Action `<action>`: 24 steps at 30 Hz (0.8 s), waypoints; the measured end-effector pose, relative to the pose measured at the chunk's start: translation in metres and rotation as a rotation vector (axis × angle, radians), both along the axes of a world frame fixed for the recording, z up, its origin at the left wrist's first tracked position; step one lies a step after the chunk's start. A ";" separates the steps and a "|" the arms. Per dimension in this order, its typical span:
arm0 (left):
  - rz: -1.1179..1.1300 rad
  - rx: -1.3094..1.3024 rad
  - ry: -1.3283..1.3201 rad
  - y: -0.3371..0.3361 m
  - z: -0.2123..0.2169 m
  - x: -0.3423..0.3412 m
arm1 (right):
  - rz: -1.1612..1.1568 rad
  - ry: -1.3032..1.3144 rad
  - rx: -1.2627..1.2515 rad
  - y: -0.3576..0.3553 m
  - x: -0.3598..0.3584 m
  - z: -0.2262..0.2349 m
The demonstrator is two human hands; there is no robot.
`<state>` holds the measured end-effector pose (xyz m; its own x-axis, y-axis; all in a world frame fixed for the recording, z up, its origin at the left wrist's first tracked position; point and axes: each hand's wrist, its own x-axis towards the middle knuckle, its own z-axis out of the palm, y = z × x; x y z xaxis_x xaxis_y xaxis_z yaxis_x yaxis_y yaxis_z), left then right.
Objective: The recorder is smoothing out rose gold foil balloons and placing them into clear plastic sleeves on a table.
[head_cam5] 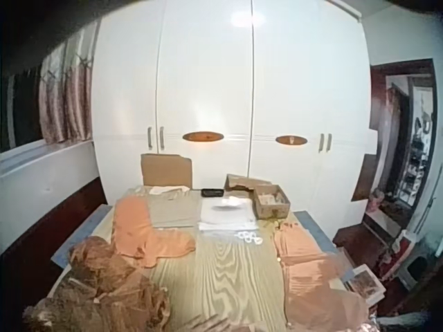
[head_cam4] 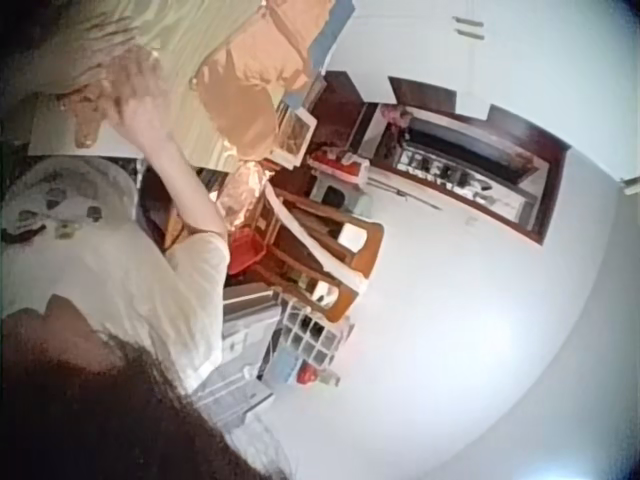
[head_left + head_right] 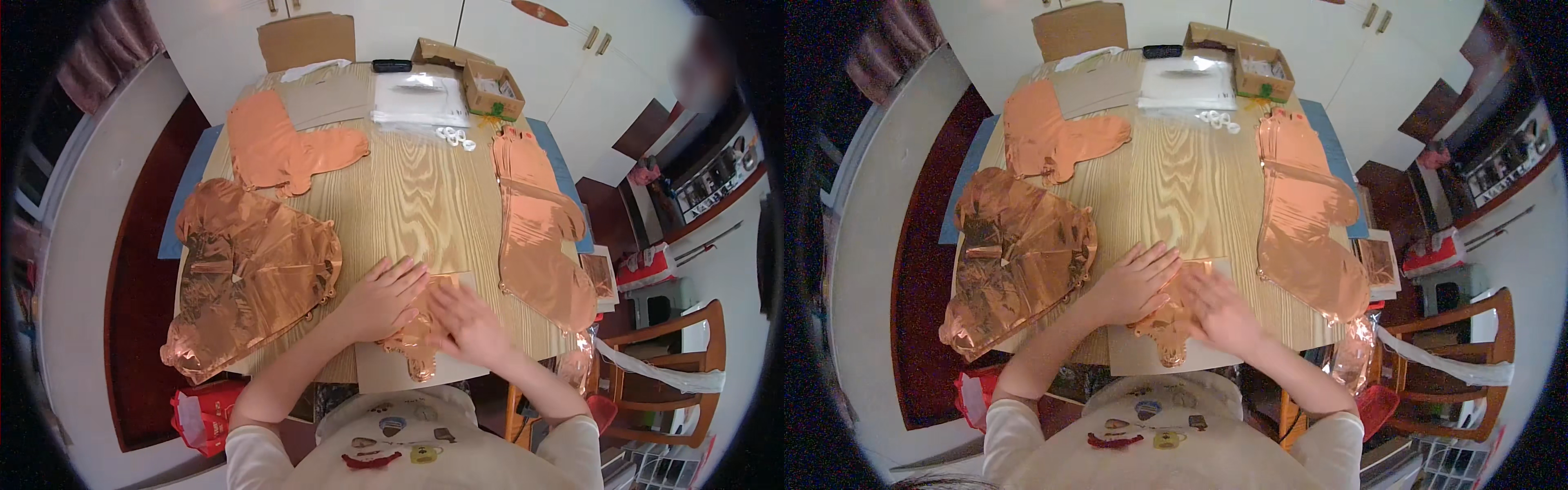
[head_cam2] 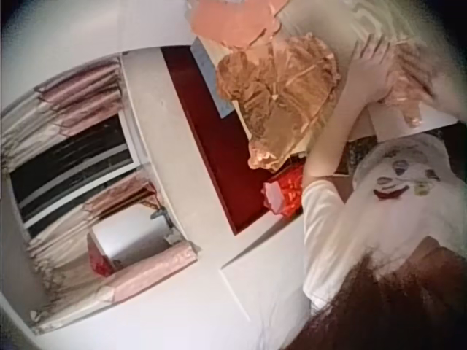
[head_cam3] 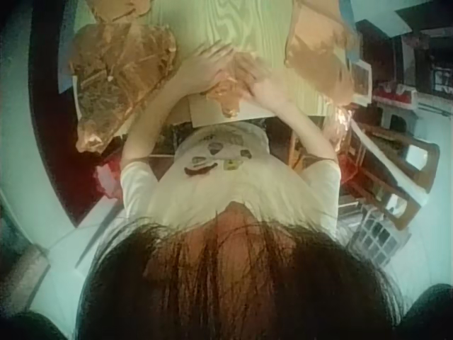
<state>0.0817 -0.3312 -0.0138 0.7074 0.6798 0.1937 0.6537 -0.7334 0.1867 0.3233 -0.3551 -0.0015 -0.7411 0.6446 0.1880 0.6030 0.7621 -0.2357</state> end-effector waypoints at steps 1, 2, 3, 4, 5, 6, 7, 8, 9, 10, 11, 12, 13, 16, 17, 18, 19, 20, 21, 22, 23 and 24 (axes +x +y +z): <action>0.003 0.002 -0.002 0.000 -0.002 0.001 | 0.026 0.038 -0.034 -0.006 -0.002 0.004; 0.007 0.004 -0.003 0.000 -0.004 0.001 | 0.052 0.075 -0.068 -0.012 -0.007 0.009; 0.006 0.001 -0.002 0.000 -0.004 0.001 | 0.078 0.113 -0.103 -0.015 -0.010 0.010; 0.005 0.000 0.001 0.000 -0.002 0.000 | 0.064 0.128 -0.100 -0.016 -0.011 0.008; 0.004 -0.001 0.004 0.000 -0.001 0.000 | 0.051 0.143 -0.098 -0.017 -0.012 0.005; 0.004 -0.016 -0.004 0.000 -0.002 0.000 | 0.038 0.158 -0.096 -0.017 -0.012 0.003; 0.005 -0.027 -0.012 0.000 -0.003 -0.001 | 0.027 0.161 -0.092 -0.017 -0.014 0.003; 0.005 -0.038 -0.020 0.001 -0.005 -0.001 | 0.015 0.165 -0.088 -0.016 -0.016 0.004; 0.005 -0.050 -0.012 0.001 -0.005 -0.002 | 0.004 0.168 -0.085 -0.016 -0.017 0.004; 0.002 -0.060 -0.004 0.002 -0.006 -0.003 | -0.014 0.186 -0.088 -0.015 -0.018 0.004; -0.001 -0.070 0.003 0.003 -0.006 -0.003 | -0.032 0.203 -0.091 -0.014 -0.020 0.003; -0.002 -0.100 -0.002 0.003 -0.006 -0.003 | -0.050 0.220 -0.094 -0.013 -0.020 0.002; -0.002 -0.130 -0.006 0.004 -0.006 -0.004 | -0.065 0.244 -0.099 -0.011 -0.021 0.000; 0.002 -0.194 0.000 0.006 -0.003 -0.004 | -0.081 0.270 -0.026 -0.002 -0.023 -0.001; 0.004 -0.212 0.006 0.007 -0.002 -0.004 | -0.068 0.247 0.056 0.000 -0.024 0.003; 0.002 -0.214 0.004 0.007 -0.002 -0.005 | -0.055 0.223 0.138 0.001 -0.024 0.006; -0.002 -0.218 0.002 0.008 -0.003 -0.005 | -0.029 0.195 0.238 0.001 -0.025 0.009; -0.005 -0.221 0.000 0.008 -0.004 -0.006 | -0.003 0.167 0.338 0.001 -0.025 0.010; -0.003 -0.221 0.005 0.008 -0.004 -0.006 | 0.024 0.139 0.438 0.002 -0.025 0.011; -0.004 -0.221 0.009 0.007 -0.002 -0.006 | 0.044 0.094 0.473 0.000 -0.024 0.011; -0.004 -0.221 0.013 0.007 -0.001 -0.005 | 0.065 0.048 0.507 -0.002 -0.022 0.010; -0.003 -0.219 0.012 0.007 -0.001 -0.005 | 0.086 0.003 0.542 -0.003 -0.020 0.010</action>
